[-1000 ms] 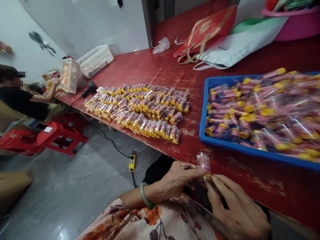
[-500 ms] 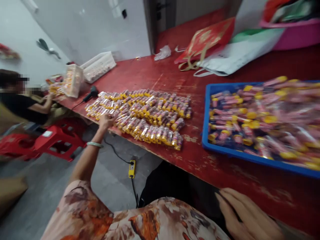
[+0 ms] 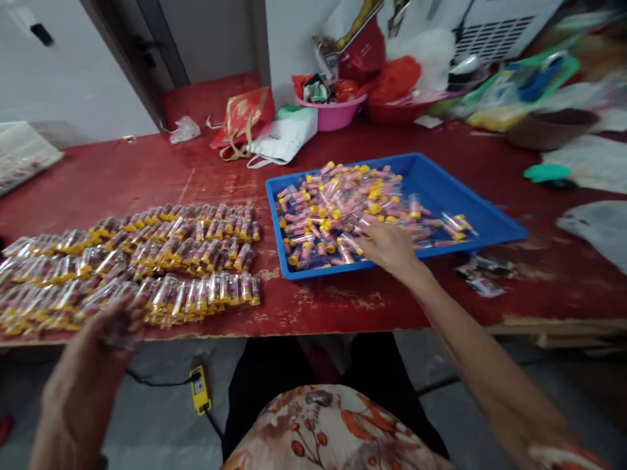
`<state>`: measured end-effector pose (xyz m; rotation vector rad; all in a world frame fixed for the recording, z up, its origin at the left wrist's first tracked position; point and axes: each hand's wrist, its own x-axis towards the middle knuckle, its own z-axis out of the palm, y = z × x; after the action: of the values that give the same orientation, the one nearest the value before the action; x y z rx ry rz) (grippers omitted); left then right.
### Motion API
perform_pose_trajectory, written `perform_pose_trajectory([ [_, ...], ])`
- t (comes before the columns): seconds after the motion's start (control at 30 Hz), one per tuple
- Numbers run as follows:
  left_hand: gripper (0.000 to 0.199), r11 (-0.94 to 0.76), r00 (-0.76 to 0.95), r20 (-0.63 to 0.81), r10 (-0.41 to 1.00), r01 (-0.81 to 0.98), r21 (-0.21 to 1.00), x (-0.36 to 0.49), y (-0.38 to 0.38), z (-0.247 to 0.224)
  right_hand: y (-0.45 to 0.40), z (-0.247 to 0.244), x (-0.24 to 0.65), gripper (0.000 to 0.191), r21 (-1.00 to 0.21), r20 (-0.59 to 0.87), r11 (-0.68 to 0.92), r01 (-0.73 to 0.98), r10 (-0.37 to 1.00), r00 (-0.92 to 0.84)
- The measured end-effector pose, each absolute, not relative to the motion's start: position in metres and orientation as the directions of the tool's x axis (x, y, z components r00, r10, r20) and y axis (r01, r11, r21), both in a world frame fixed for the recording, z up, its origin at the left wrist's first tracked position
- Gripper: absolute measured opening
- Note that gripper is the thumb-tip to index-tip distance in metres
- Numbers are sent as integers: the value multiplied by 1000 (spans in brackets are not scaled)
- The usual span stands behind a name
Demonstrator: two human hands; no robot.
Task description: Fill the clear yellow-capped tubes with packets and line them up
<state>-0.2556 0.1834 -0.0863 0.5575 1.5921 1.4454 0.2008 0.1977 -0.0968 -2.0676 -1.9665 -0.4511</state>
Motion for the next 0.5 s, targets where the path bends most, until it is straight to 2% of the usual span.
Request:
perform_pose_trajectory([
  [0.03, 24, 229, -394, -378, 838, -375, 898, -232, 173, -95, 210, -94, 203, 13, 43, 322, -68, 997, 945, 50],
  [0.07, 28, 310, -205, -441, 874, -464, 830, -208, 164, -104, 220, -93, 204, 10, 45, 276, -64, 997, 960, 49],
  [0.13, 38, 495, 102, -523, 846, -514, 700, -158, 148, -118, 234, -95, 203, 13, 14, 256, -42, 999, 966, 37],
  [0.23, 33, 527, 319, -421, 849, -550, 648, -96, 138, -126, 236, -103, 205, 24, -55, 282, -43, 998, 958, 57],
  [0.27, 32, 527, 366, -380, 849, -555, 643, -80, 139, -126, 232, -104, 208, 29, -129, 334, -55, 990, 938, 95],
  [0.3, 32, 528, 400, -351, 847, -547, 650, -67, 141, -125, 223, -102, 212, 33, -259, 402, -53, 964, 902, 158],
  [0.33, 33, 529, 425, -333, 842, -528, 664, -57, 142, -124, 209, -99, 217, 36, -442, 458, -20, 897, 855, 244],
  [0.4, 36, 531, 446, -332, 831, -459, 712, -41, 141, -121, 164, -88, 222, 39, -819, 440, 160, 552, 792, 423],
  [0.43, 37, 530, 444, -345, 827, -409, 743, -35, 137, -120, 135, -83, 220, 40, -915, 381, 255, 314, 803, 458],
  [0.47, 36, 527, 440, -359, 823, -355, 772, -29, 133, -121, 105, -79, 214, 45, -954, 297, 286, 93, 851, 433],
  [0.5, 34, 523, 432, -381, 817, -279, 806, -22, 129, -124, 77, -80, 204, 50, -958, 282, 277, 79, 845, 454],
])
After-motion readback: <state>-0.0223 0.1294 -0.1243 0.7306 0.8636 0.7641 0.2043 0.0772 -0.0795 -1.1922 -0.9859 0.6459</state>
